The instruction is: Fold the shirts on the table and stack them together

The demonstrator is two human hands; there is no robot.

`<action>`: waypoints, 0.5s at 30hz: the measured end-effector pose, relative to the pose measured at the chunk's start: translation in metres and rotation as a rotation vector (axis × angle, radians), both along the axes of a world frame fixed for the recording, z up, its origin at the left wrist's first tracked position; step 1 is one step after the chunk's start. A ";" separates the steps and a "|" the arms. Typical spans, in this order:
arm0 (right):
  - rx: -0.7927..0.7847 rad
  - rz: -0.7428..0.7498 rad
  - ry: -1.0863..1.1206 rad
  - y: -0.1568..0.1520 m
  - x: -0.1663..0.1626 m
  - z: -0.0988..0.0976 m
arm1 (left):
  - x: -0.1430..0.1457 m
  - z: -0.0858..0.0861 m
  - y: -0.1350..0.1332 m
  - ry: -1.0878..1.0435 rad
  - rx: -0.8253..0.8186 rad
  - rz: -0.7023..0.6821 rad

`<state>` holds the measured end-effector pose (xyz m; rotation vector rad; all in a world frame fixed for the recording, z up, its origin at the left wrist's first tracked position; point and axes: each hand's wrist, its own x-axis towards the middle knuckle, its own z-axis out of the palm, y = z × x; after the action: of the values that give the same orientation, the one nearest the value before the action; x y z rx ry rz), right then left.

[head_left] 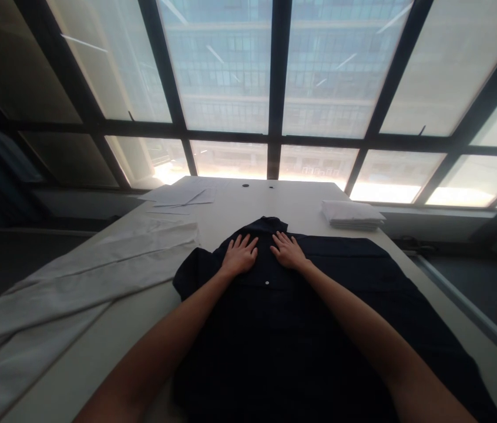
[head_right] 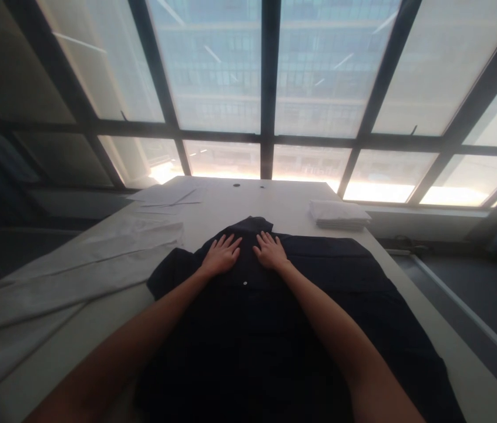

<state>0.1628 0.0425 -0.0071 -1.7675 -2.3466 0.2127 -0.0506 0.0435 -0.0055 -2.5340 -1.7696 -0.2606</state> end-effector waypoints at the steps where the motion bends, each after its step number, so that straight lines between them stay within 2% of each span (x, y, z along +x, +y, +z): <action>1: 0.000 -0.025 -0.011 0.000 0.015 0.000 | 0.000 0.001 0.000 -0.006 -0.009 0.003; 11: -0.044 -0.396 -0.104 -0.021 0.190 -0.009 | 0.001 0.003 0.002 -0.032 -0.041 0.001; 15: -0.028 -0.610 -0.090 -0.031 0.241 -0.012 | 0.001 0.003 0.002 -0.030 -0.047 0.005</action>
<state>0.4035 0.0113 -0.0187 -2.4392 -1.7417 0.0711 -0.0493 0.0451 -0.0024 -2.5709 -1.8134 -0.2607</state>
